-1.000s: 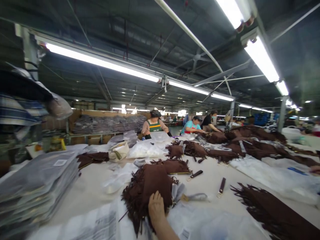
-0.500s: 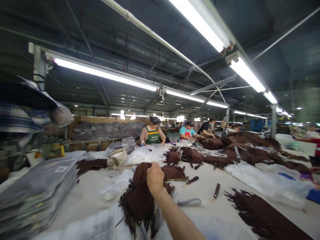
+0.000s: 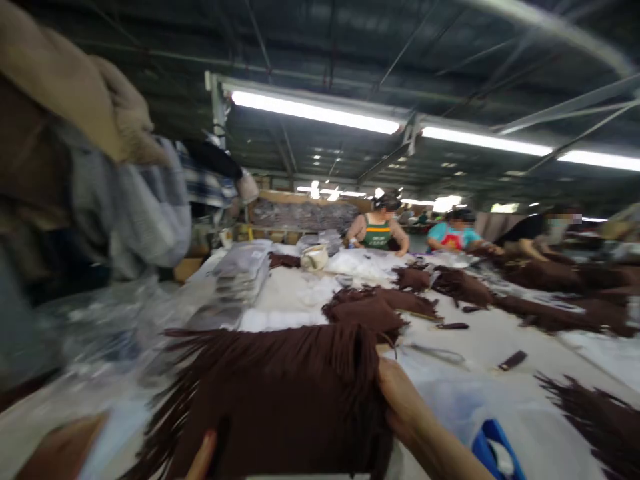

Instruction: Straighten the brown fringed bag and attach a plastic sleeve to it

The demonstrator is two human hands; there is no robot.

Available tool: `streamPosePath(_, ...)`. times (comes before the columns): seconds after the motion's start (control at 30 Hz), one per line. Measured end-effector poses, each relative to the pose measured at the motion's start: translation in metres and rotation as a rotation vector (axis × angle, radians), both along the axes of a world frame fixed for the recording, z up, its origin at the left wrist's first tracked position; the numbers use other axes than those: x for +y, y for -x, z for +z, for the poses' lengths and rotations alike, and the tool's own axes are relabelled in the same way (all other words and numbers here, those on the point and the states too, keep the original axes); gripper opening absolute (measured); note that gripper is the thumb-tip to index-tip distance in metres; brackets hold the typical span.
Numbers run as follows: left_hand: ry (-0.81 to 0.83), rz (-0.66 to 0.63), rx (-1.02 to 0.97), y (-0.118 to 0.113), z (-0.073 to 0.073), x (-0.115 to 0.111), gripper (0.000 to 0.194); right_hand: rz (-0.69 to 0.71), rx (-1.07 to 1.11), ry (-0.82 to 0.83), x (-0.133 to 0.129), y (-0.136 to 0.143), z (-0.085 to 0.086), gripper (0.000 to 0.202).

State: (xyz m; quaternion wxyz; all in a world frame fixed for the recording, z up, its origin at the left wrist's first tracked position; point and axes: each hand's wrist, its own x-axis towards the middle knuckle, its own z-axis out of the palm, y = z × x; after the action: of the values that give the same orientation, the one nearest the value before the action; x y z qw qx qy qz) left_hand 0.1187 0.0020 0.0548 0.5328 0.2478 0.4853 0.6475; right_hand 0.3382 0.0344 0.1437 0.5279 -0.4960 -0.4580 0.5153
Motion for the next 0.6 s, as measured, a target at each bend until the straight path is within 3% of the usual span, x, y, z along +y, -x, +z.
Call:
streamPosePath(0.13, 0.328, 0.222, -0.316, 0.014, -0.032, -0.064, 0.034, 0.134, -0.047, 0.306, -0.025, -0.009, -0.091, 0.024)
streamPosePath(0.2, 0.461, 0.229, -0.441, 0.01, -0.041, -0.086, 0.038, 0.096, -0.131, 0.364, -0.035, -0.018, -0.127, 0.024)
streamPosePath(0.27, 0.527, 0.204, -0.447, 0.006, -0.046, -0.098, 0.042, -0.026, -0.225, 0.344, -0.05, -0.025, -0.15, 0.029)
streamPosePath(0.3, 0.546, 0.196, -0.437, 0.005, -0.048, -0.102, 0.044, -0.083, -0.3, 0.253, -0.06, -0.026, -0.157, 0.033)
streamPosePath(0.37, 0.572, 0.206, -0.414, 0.005, -0.051, -0.103, 0.047, -0.113, -0.496, -0.086, -0.085, -0.018, -0.168, 0.035)
streamPosePath(0.43, 0.57, 0.219, -0.41, 0.006, -0.055, -0.1, 0.05, 0.053, -0.707, -0.528, -0.107, 0.004, -0.173, 0.032)
streamPosePath(0.47, 0.573, 0.226, -0.418, 0.006, -0.056, -0.098, 0.049, 0.166, -0.791, -0.663, -0.111, 0.016, -0.174, 0.035)
streamPosePath(0.57, 0.592, 0.221, -0.456, 0.004, -0.061, -0.093, 0.044, 0.549, -0.976, -0.851, -0.084, 0.043, -0.17, 0.041)
streamPosePath(0.6, 0.599, 0.208, -0.46, 0.005, -0.062, -0.093, 0.044, 0.52, -1.033, -0.757, -0.062, 0.044, -0.167, 0.037)
